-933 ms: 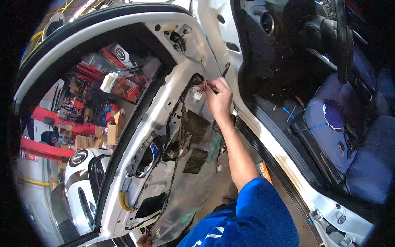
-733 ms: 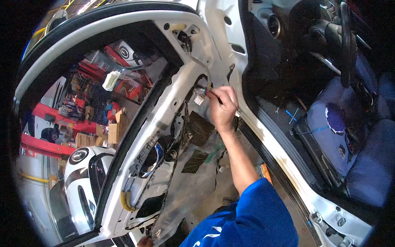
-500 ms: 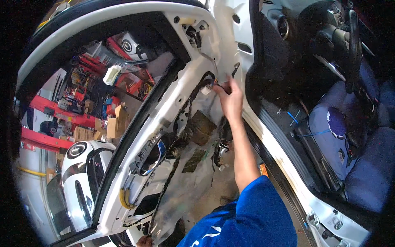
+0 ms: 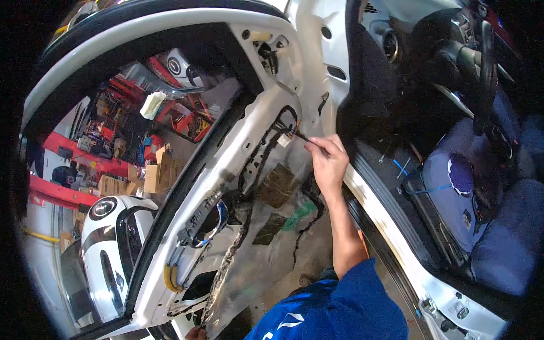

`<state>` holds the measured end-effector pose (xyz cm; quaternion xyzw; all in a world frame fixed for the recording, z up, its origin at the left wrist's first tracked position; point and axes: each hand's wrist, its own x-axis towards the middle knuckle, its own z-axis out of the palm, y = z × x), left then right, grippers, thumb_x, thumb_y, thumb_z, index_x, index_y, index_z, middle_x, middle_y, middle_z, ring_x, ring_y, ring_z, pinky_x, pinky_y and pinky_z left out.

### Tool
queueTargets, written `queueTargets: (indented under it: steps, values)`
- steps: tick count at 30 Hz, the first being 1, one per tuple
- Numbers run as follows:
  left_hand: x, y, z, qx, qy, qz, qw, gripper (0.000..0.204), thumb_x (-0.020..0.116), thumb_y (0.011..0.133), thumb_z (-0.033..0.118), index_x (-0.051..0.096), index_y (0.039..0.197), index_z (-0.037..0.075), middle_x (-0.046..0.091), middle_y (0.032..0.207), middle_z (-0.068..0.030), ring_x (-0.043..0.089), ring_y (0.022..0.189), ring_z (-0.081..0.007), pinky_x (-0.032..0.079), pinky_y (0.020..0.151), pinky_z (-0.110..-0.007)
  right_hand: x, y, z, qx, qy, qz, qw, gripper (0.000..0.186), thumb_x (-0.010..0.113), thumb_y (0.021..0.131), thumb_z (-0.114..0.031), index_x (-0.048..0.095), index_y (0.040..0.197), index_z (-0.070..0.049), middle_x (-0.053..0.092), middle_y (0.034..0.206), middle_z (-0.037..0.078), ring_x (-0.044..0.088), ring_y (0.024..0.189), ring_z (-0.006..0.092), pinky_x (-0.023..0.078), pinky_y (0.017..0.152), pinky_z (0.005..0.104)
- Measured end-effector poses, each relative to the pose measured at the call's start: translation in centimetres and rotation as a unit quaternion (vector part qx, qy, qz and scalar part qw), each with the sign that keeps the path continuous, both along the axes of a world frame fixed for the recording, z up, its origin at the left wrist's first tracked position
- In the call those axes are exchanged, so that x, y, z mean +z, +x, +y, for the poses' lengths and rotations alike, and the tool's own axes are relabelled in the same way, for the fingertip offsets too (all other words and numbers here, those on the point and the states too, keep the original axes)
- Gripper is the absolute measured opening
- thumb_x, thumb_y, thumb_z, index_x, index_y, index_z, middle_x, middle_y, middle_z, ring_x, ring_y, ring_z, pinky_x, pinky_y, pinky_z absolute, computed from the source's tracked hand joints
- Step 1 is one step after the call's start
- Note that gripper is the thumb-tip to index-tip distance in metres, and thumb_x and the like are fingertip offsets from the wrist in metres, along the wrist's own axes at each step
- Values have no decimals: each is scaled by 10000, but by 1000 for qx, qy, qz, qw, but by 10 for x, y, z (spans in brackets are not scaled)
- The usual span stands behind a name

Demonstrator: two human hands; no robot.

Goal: Remove a plastic liner from a truck bed and install it onto a vehicle door panel.

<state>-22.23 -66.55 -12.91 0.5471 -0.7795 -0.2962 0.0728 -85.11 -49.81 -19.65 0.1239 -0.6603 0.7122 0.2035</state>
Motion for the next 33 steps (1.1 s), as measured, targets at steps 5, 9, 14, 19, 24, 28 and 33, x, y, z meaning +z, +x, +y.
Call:
queueTargets:
  steps: [5, 9, 14, 19, 24, 28, 33]
  values:
    - [-15, 30, 2, 9, -21, -30, 999, 218, 627, 824, 74, 706, 1014, 1, 696, 806, -87, 597, 686, -162, 480, 639, -304, -29, -21, -10, 58, -130, -79, 987, 126, 665, 814, 50, 692, 934, 20, 607, 763, 31, 568, 715, 103, 445, 652, 219]
    - [-5, 3, 3, 5, -21, -14, 1000, 215, 612, 828, 67, 704, 1011, 2, 695, 822, -87, 596, 699, -157, 484, 646, -303, -22, -43, -35, 80, -76, -105, 988, 63, 623, 886, 3, 666, 913, 40, 614, 798, 15, 559, 742, 79, 440, 685, 222]
    - [-4, 0, -4, 14, 3, -46, 999, 202, 635, 834, 68, 697, 1011, -6, 697, 860, -96, 613, 753, -168, 491, 685, -298, -16, -57, -51, 62, -104, -86, 989, 37, 632, 849, 57, 640, 861, 22, 645, 774, 25, 579, 727, 63, 459, 654, 217]
    - [-13, -3, -5, 43, 36, -19, 998, 196, 647, 875, 103, 681, 1029, -13, 701, 909, -108, 620, 801, -177, 492, 715, -304, -17, -69, -53, 93, -165, -103, 976, 32, 671, 852, 8, 655, 873, 25, 655, 787, 4, 544, 723, 56, 441, 653, 222]
    - [-16, -10, -2, -5, 5, -25, 1000, 205, 641, 883, 102, 682, 1051, -10, 696, 901, -93, 610, 792, -165, 489, 702, -297, -19, -80, -53, 93, -165, -115, 975, 125, 710, 854, -82, 682, 901, 30, 632, 774, -3, 526, 703, 56, 419, 625, 226]
    - [-20, 3, -9, 13, 24, -13, 1000, 215, 642, 881, 103, 683, 1058, -12, 684, 887, -77, 585, 758, -152, 476, 675, -287, -20, -79, -57, 102, -140, -95, 980, 159, 725, 847, -111, 685, 902, 33, 623, 778, -1, 519, 691, 57, 413, 614, 232]
    - [1, -28, -1, 44, 39, 30, 998, 204, 640, 881, 93, 681, 1046, -19, 680, 885, -72, 573, 733, -151, 468, 652, -277, -16, -75, -60, 69, -115, -66, 989, 181, 736, 837, -141, 685, 885, 26, 619, 804, 21, 530, 736, 85, 417, 656, 242]
